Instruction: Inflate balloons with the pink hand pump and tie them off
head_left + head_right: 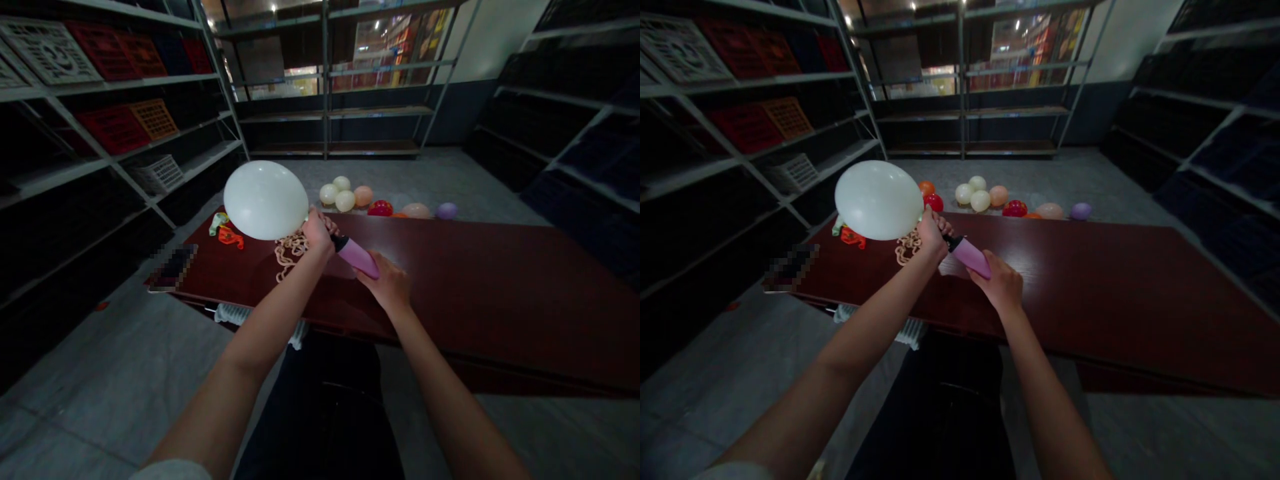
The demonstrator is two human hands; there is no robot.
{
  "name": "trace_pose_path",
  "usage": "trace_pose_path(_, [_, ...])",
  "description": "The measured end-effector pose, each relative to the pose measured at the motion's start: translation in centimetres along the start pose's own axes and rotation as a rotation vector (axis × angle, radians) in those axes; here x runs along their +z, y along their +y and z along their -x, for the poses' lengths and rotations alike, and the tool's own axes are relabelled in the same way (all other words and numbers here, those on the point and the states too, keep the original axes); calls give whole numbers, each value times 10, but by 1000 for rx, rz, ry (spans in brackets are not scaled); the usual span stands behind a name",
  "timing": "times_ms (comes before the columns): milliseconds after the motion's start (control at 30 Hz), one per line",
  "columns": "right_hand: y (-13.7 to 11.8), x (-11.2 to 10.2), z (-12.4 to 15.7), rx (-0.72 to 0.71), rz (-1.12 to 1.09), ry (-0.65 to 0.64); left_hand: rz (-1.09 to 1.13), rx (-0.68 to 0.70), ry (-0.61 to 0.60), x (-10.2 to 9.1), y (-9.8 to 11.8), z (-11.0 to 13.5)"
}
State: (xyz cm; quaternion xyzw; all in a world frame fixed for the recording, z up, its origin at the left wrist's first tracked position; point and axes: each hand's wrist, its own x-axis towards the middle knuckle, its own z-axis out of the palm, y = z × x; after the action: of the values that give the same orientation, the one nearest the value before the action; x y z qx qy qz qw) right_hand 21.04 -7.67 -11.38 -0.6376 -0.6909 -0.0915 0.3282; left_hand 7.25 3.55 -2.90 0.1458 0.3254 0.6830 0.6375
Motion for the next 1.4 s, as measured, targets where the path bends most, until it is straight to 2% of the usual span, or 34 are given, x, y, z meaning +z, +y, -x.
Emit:
trace_pose_path(133, [-3, 4, 1, -24, -7, -11, -2, -3, 40, -2, 12, 2])
trace_pose_path(267, [-6, 5, 2, -97, 16, -52, 15, -37, 72, -20, 32, 5])
trace_pose_path(367, [-7, 3, 3, -151, 14, -94, 29, -4, 81, -36, 48, 5])
trace_pose_path(500, [-8, 0, 5, -207, 43, -140, 60, 47, 137, -58, 78, 0])
trace_pose_path(700, [-10, 1, 5, -288, 100, -153, 116, 90, 203, -89, 136, -5])
trace_pose_path(833, [-11, 5, 3, -349, 84, -136, 94, 109, 238, -93, 154, 1])
trace_pose_path(967, [-9, 5, 3, -301, 64, -88, 97, 180, 176, -75, 150, 4])
trace_pose_path(1167, [-3, 3, 2, -189, 15, -28, 82, 241, 96, -32, 127, -1])
trace_pose_path(1267, [0, 5, -1, -147, -27, -15, 49, 233, 53, -14, 102, 0])
trace_pose_path(1400, [2, 6, -3, -82, -81, -11, -18, 164, -12, 5, 50, 8])
